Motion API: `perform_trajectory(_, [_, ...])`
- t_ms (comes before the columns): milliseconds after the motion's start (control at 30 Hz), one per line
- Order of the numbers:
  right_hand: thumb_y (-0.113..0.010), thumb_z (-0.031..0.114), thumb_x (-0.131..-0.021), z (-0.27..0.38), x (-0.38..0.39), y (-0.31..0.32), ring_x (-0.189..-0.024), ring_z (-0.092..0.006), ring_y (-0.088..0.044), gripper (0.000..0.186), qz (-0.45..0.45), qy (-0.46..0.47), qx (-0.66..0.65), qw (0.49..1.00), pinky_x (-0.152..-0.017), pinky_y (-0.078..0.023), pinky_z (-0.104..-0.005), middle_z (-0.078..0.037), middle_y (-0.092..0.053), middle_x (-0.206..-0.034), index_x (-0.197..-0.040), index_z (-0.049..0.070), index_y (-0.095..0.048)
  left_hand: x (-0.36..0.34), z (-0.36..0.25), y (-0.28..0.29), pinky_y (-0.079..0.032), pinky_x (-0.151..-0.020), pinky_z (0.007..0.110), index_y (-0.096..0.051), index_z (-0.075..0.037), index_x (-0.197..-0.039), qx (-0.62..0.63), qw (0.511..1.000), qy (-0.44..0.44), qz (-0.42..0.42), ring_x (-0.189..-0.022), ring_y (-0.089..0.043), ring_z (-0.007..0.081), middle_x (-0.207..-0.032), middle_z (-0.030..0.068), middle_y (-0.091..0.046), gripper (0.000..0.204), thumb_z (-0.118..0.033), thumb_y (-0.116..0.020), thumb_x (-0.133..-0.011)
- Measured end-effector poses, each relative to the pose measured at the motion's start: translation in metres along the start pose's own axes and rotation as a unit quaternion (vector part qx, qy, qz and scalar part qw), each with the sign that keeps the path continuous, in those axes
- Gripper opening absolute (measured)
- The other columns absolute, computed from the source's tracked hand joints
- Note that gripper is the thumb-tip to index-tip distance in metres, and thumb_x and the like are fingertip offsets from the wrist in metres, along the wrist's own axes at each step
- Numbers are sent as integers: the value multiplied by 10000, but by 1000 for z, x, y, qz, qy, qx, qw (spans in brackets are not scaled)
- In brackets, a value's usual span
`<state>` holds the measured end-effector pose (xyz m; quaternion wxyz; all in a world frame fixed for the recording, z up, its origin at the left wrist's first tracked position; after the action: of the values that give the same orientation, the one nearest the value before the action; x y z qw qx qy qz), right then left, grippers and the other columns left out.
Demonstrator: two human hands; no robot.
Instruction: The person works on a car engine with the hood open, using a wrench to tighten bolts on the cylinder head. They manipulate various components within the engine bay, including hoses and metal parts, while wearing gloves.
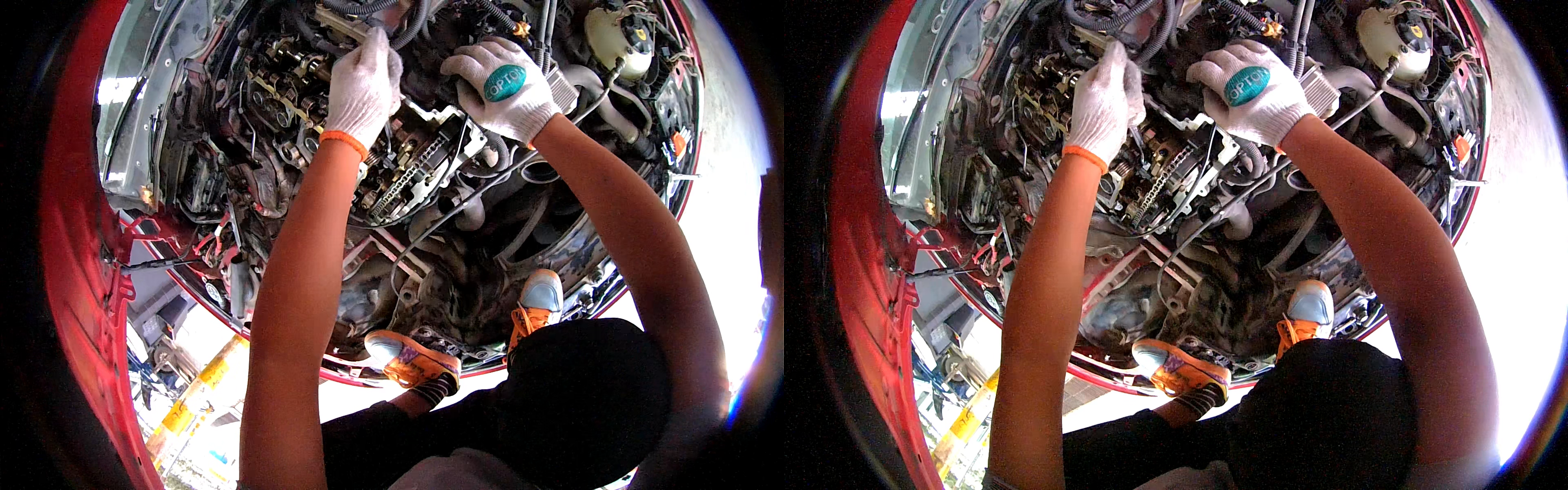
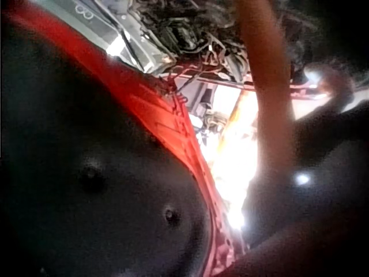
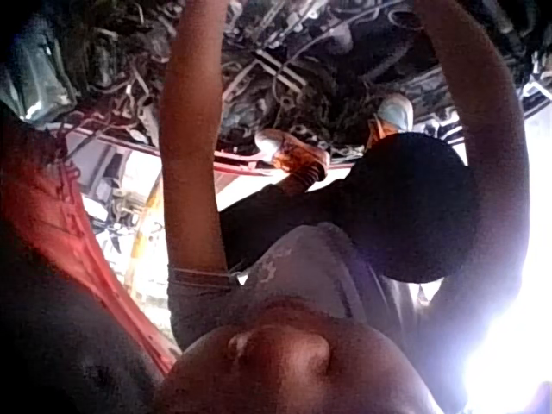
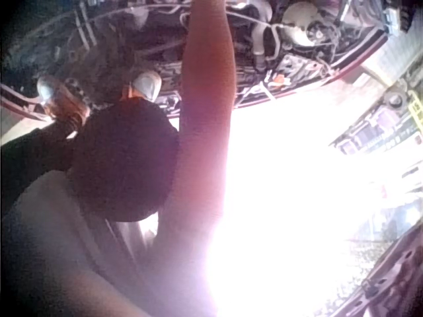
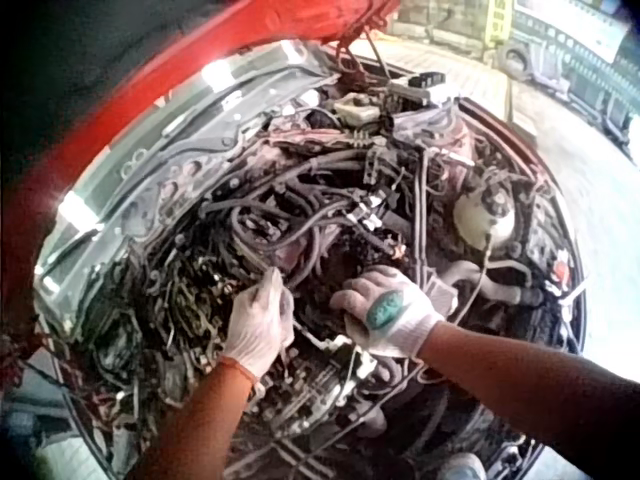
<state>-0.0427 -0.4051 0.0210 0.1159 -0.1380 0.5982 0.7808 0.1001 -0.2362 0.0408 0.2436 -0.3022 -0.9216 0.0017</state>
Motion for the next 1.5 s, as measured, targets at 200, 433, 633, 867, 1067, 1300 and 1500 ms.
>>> perform_trajectory(200, [-730,199,-879,1,1,1,-1150,-313,-696,331,8,-5,2,1000,-1066,-540,-449,-82,-731,-1204,-1207,163,-706,-11,0,16,-225,-473,350,-451,-167,-691,66,994,62,-62,-432,-267,163,-540,-21,-325,544,-465,-496,-1144])
perform_trajectory(433, [-735,199,-884,0,2,0,-1143,-311,-701,316,-7,4,-1,1000,-1072,-539,-450,-80,-738,-1183,-1196,162,-712,-19,7,18,-216,-482,351,-453,-174,-699,74,994,68,-51,-449,-250,157,-553,-34,-308,544,-485,-493,-1144])
perform_trajectory(633, [-716,205,-863,-2,0,-1,-1079,-311,-709,311,-41,28,-6,999,-1022,-546,-451,-73,-735,-1086,-1169,149,-714,-17,3,21,-232,-478,343,-484,-152,-730,89,995,29,-44,-446,-267,152,-554,-24,-320,526,-488,-521,-1134])
perform_trajectory(867, [-748,194,-866,-1,1,-2,-1137,-317,-704,322,-27,20,1,999,-1066,-537,-461,-85,-743,-1169,-1183,158,-705,-9,-1,18,-278,-468,345,-540,-106,-761,56,998,12,-36,-432,-329,150,-563,-6,-402,504,-451,-537,-1128])
perform_trajectory(1067, [-736,161,-870,0,0,1,-1141,-321,-712,324,-6,17,-12,1000,-1080,-533,-479,-94,-747,-1194,-1192,157,-703,-8,2,19,-336,-461,364,-522,-101,-724,21,1000,0,-16,-462,-477,191,-554,30,-459,544,-469,-526,-1124])
perform_trajectory(1300, [-742,239,-858,0,0,-2,-1111,-320,-702,335,-29,3,33,999,-1052,-530,-457,-87,-739,-1149,-1176,138,-721,19,6,-42,-529,-677,419,-658,-17,-796,-337,928,-125,99,-685,-631,242,-676,79,-626,622,-527,-502,-1116])
perform_trajectory(1500, [-748,206,-872,-2,1,-1,-1165,-327,-703,337,-5,6,-7,1000,-1076,-539,-455,-98,-745,-1200,-1203,158,-711,9,4,14,-291,-457,299,-583,-109,-761,-36,996,-77,2,-450,-399,105,-574,-26,-477,546,-525,-555,-1113])
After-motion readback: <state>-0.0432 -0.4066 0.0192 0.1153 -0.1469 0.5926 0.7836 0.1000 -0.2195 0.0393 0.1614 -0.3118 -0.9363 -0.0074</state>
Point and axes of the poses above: each hand's wrist, its own x-axis away from the middle knuckle, its own y-axis out of the back of the hand, z = x × y, the point moved 2 cm from there along -x, towards the middle knuckle
